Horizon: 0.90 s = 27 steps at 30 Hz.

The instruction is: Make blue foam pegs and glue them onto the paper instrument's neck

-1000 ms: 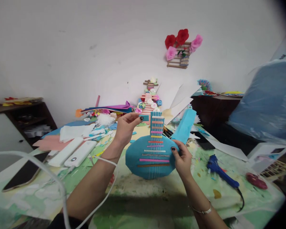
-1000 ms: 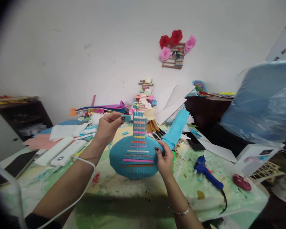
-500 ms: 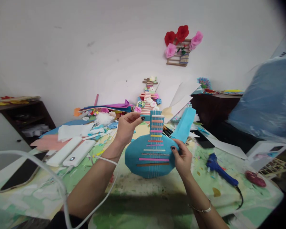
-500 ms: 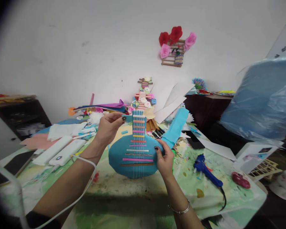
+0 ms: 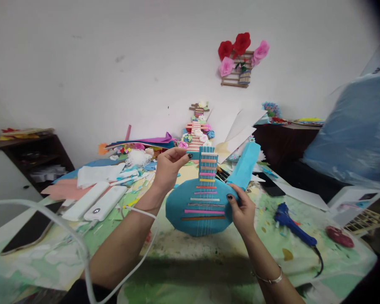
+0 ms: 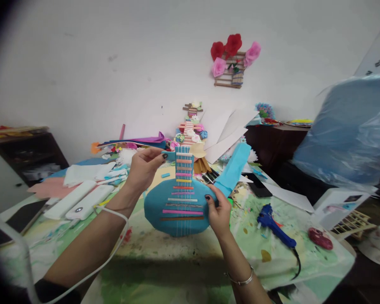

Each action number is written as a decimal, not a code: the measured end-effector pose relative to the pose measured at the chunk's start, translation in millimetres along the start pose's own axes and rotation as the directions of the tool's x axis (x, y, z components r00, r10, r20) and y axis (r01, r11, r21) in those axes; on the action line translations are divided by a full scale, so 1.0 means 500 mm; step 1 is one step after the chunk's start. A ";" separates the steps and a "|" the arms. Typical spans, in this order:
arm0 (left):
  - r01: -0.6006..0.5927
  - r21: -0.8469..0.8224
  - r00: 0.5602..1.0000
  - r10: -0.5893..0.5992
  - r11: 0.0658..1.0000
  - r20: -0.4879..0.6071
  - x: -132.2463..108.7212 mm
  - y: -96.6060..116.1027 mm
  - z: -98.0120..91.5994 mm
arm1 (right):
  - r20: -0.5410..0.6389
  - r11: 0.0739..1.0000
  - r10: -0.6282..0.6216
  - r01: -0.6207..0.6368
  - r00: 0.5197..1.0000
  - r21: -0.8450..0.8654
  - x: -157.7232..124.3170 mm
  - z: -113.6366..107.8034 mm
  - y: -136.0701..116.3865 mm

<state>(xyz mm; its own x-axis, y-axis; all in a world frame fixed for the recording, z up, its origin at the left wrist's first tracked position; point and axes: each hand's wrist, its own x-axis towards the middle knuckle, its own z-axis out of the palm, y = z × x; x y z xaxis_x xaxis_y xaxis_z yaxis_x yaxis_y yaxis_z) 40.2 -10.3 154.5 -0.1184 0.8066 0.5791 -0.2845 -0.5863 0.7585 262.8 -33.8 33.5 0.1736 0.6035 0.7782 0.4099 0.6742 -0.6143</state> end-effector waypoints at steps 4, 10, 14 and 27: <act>0.019 0.002 1.000 -0.019 1.000 0.001 0.000 0.004 0.002 | 0.009 1.000 -0.022 0.023 1.000 -0.010 0.001 -0.001 -0.004; 0.034 0.005 0.999 -0.034 0.999 0.011 0.001 0.006 0.004 | 0.028 0.999 -0.031 0.031 0.999 -0.010 0.001 -0.003 -0.008; 0.034 0.018 0.999 -0.034 0.999 0.013 -0.001 0.006 0.003 | 0.066 0.999 -0.032 0.032 0.997 -0.003 0.003 -0.008 -0.011; 0.018 0.049 0.997 -0.022 0.999 0.079 0.000 0.005 0.007 | 0.205 1.000 -0.007 0.011 0.979 -0.016 0.088 -0.019 -0.092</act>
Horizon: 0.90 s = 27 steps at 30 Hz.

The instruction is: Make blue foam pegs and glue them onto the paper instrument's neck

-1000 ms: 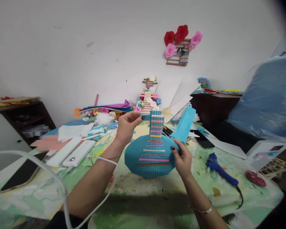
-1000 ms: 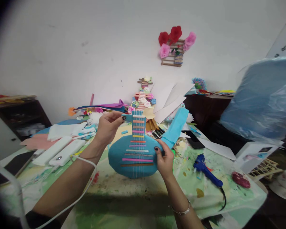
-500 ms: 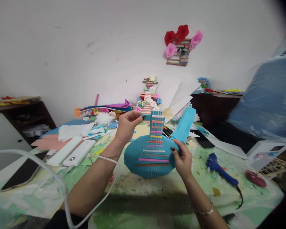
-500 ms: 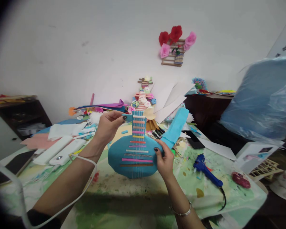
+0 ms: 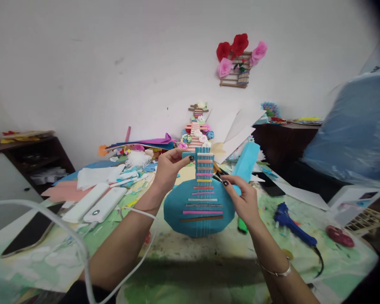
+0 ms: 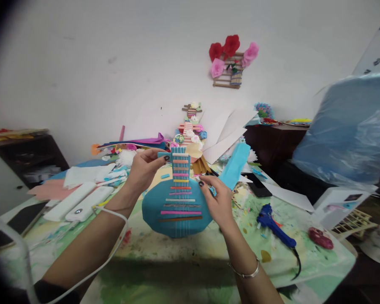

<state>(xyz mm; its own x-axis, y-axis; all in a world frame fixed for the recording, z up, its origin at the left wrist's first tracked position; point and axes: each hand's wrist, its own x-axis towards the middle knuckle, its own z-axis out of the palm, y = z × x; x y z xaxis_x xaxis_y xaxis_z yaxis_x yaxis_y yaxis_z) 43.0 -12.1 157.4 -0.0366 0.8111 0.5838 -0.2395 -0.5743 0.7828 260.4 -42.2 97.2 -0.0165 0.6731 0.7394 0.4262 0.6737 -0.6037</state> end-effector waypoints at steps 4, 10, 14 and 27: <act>0.013 0.032 1.000 -0.013 0.999 0.009 0.002 0.004 0.002 | 0.023 0.965 0.094 -0.097 0.995 0.243 0.046 0.029 -0.029; 0.006 0.038 1.000 -0.007 0.999 0.010 0.001 0.010 0.006 | 0.027 0.805 0.231 -0.207 0.973 0.557 0.085 0.073 -0.053; 0.008 0.034 1.000 -0.009 0.999 0.008 0.002 0.012 0.004 | -0.058 0.796 0.247 -0.169 0.967 0.581 0.085 0.084 -0.062; 0.038 0.045 0.999 -0.038 0.998 0.010 -0.003 0.022 0.008 | -0.190 0.901 0.227 -0.131 0.955 0.414 0.076 0.084 -0.058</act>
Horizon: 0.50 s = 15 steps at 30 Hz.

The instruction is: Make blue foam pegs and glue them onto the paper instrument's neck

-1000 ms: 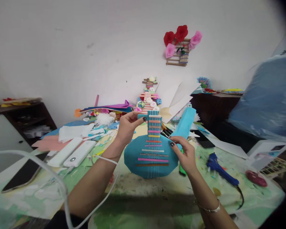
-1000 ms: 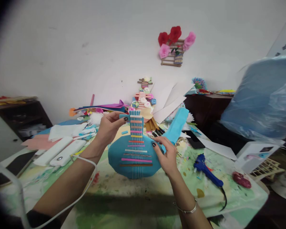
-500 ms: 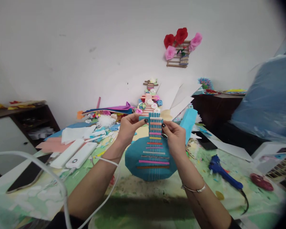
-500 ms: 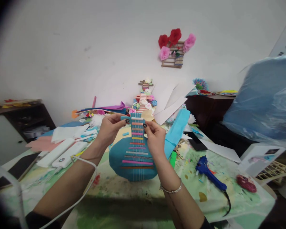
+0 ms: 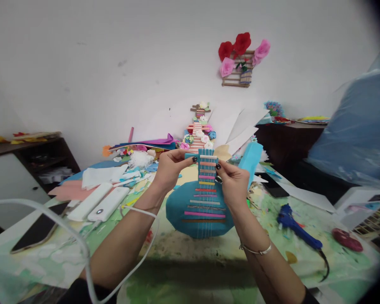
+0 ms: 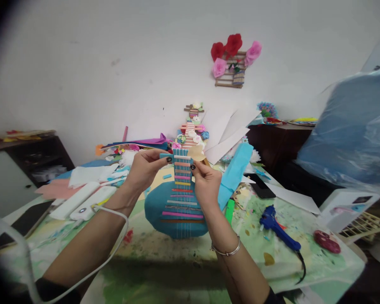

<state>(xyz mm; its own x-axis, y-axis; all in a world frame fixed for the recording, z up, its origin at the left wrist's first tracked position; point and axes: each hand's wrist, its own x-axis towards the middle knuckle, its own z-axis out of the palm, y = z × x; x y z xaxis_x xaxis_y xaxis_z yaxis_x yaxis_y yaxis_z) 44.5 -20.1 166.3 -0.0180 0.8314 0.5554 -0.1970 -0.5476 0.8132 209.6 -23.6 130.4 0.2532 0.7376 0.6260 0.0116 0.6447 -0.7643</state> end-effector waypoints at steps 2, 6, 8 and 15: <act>-0.003 -0.006 1.000 0.003 1.000 0.001 -0.001 0.000 0.000 | -0.003 1.000 -0.006 0.006 1.000 -0.003 -0.001 -0.001 -0.002; -0.008 -0.018 1.000 0.009 1.000 0.015 0.001 -0.003 -0.002 | 0.004 1.000 -0.013 0.013 1.000 -0.014 -0.002 -0.001 -0.003; -0.005 -0.024 1.000 0.006 1.000 0.021 0.002 -0.005 -0.003 | -0.003 1.000 -0.012 0.012 1.000 -0.022 -0.002 -0.002 -0.001; 0.007 -0.037 1.000 -0.006 0.999 0.029 0.003 -0.003 -0.001 | -0.025 1.000 -0.019 0.018 1.000 -0.023 -0.001 -0.001 0.001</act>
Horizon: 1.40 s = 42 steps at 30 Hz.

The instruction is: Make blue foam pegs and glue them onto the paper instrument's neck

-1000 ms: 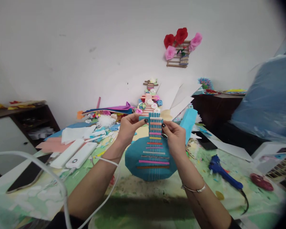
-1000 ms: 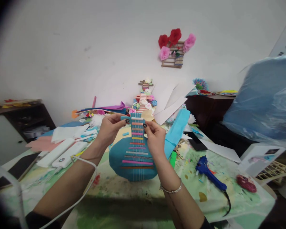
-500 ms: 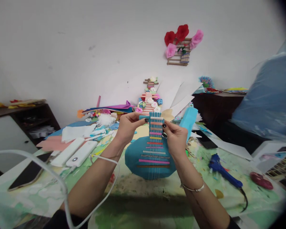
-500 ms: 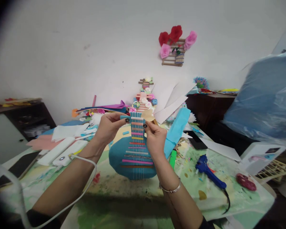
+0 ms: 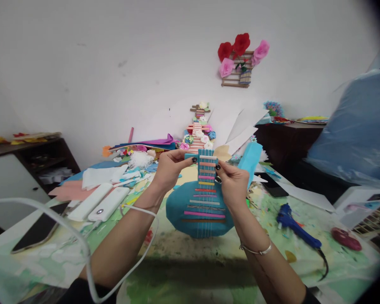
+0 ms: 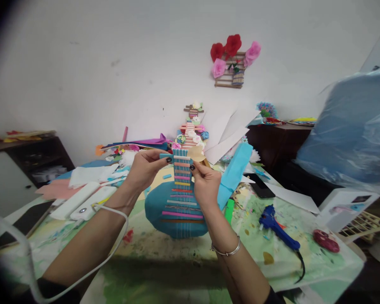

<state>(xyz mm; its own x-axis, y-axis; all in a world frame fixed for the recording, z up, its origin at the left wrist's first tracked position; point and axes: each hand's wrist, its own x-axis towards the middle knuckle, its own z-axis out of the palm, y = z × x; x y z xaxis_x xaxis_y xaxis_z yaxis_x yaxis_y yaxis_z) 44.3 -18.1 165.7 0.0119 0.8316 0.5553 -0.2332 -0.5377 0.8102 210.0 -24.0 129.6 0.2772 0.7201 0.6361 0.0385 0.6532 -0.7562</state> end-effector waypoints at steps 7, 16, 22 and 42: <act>0.009 -0.006 1.000 -0.009 1.000 0.004 0.001 0.000 -0.005 | 0.005 1.000 0.008 -0.008 1.000 0.008 -0.003 0.002 -0.001; 0.030 -0.011 1.000 -0.030 0.999 -0.005 0.000 0.008 -0.002 | -0.009 1.000 0.001 -0.001 1.000 -0.007 -0.004 0.002 -0.007; 0.022 -0.019 1.000 -0.022 1.000 0.011 0.001 0.001 -0.007 | 0.010 1.000 -0.009 0.009 1.000 -0.008 -0.004 0.002 -0.005; 0.057 -0.064 0.998 -0.057 0.996 0.011 0.002 0.004 -0.001 | -0.009 1.000 0.001 -0.001 1.000 0.020 -0.001 0.003 -0.001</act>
<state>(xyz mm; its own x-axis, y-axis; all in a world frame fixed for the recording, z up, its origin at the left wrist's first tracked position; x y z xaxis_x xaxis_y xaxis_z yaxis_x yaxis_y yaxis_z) 43.2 -18.5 167.7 0.0357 0.8591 0.5106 -0.2943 -0.4793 0.8269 208.3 -24.2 129.7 0.2857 0.7186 0.6340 0.0188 0.6573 -0.7534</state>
